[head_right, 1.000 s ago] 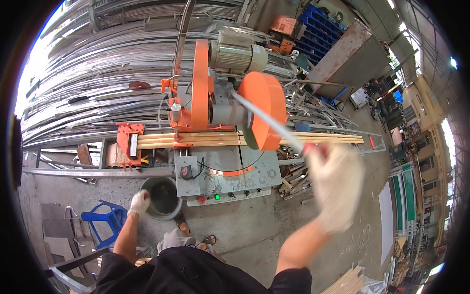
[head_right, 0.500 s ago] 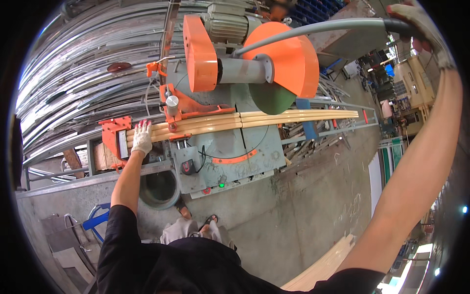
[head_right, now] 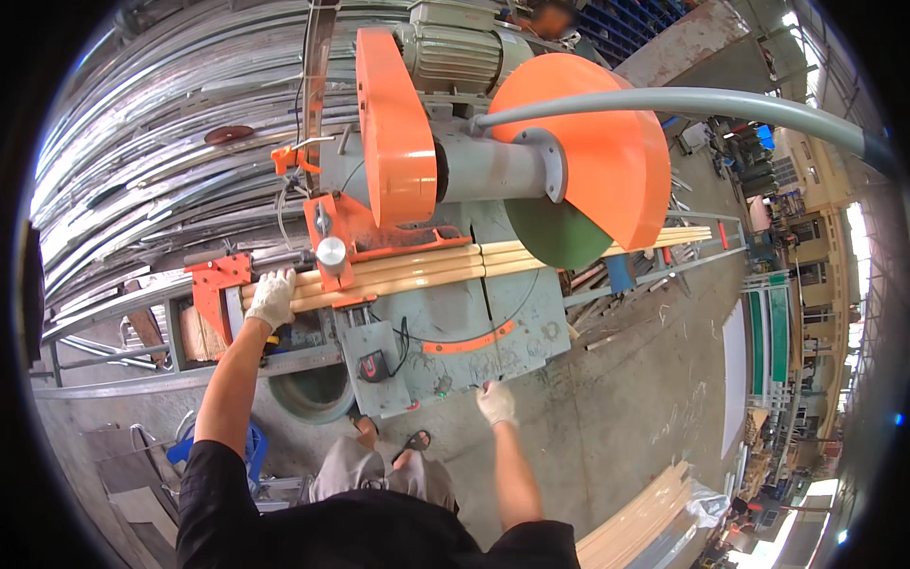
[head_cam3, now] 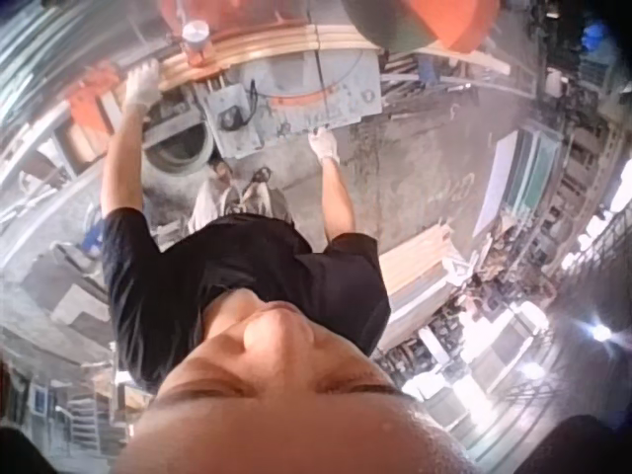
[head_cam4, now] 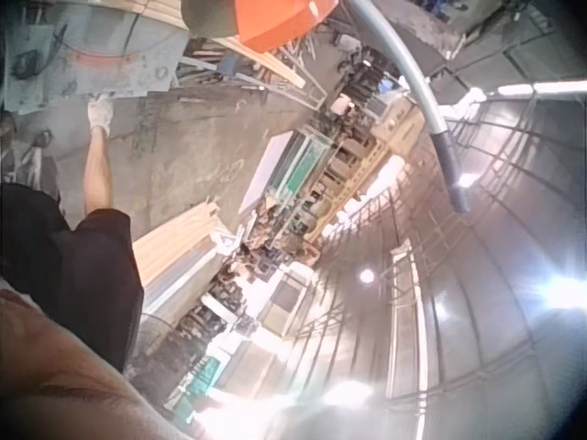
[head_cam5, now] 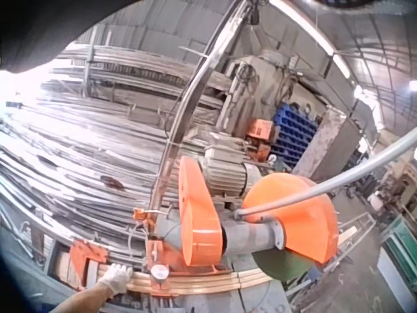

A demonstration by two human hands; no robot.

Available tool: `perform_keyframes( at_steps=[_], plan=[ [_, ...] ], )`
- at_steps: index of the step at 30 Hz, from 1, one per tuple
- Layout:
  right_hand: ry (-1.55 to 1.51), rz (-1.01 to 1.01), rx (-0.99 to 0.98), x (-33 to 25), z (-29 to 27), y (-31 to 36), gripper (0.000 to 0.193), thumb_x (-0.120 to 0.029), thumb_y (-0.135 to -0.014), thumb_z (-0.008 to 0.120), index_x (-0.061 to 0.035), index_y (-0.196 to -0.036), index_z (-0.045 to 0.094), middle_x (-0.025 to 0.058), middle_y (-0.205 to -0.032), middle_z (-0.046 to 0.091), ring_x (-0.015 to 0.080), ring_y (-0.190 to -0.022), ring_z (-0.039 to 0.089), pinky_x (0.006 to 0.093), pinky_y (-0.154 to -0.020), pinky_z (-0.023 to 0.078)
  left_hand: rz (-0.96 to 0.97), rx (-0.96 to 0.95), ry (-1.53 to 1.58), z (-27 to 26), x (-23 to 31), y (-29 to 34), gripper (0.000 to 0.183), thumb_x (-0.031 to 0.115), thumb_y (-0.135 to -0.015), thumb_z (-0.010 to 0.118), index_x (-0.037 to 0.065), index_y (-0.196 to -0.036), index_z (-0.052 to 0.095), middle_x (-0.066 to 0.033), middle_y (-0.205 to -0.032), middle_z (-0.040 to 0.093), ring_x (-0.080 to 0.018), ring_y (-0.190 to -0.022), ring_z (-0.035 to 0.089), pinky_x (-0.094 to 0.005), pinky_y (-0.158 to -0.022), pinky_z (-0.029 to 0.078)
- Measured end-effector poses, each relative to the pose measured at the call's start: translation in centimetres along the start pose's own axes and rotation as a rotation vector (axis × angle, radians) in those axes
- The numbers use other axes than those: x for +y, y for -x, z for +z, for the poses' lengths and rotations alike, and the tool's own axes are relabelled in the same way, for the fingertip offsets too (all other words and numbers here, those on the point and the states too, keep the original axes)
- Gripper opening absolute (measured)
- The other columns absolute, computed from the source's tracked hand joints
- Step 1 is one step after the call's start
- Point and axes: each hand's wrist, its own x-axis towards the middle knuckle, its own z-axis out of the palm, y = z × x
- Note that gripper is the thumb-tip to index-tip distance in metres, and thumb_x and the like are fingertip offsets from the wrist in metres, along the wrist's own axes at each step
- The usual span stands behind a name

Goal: The person places several metal tubes onto a miter saw, pulls a lever down to cut the tubes while sparks are visible, and then moves the cut pieces into a bin and onto a rack.

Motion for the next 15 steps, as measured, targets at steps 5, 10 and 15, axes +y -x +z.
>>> perform_keyframes(
  at_steps=[5, 10, 15],
  plan=[
    [0.034, 0.095, -0.066, -3.3, 7.8, -2.7, 0.026, -0.027, -0.086, 0.069, -0.0033, -0.094, 0.078, 0.0256, -0.102, 0.074, 0.0424, -0.097, 0.073, 0.0492, -0.085, 0.059, -0.033, -0.022, 0.014, -0.1, -1.3, 1.1, 0.087, 0.021, -0.055, 0.09, 0.003, -0.13, 0.052, -0.0164, -0.119, 0.064, -0.0345, -0.113, 0.063, -0.0451, -0.099, 0.048],
    [-0.147, 0.266, -0.048, -1.5, 8.4, -3.1, 0.028, -0.025, -0.089, 0.065, -0.0009, -0.095, 0.077, 0.0274, -0.103, 0.074, 0.0438, -0.099, 0.072, 0.05, -0.087, 0.058, -0.026, -0.046, 0.033, -0.4, -1.1, 0.7, 0.081, 0.021, -0.054, 0.09, 0.005, -0.124, 0.053, -0.0169, -0.118, 0.064, -0.0354, -0.113, 0.062, -0.0454, -0.1, 0.048],
    [-0.321, 0.223, -0.052, 0.1, 5.6, 0.2, 0.041, -0.039, -0.086, 0.072, 0.0026, -0.082, 0.075, 0.0249, -0.079, 0.074, 0.0359, -0.076, 0.076, 0.0467, -0.075, 0.059, -0.014, -0.052, 0.064, -1.0, -1.0, 1.1, 0.072, 0.019, -0.055, 0.087, 0.006, -0.118, 0.053, -0.0174, -0.116, 0.064, -0.036, -0.112, 0.062, -0.0453, -0.097, 0.048]
  ],
)
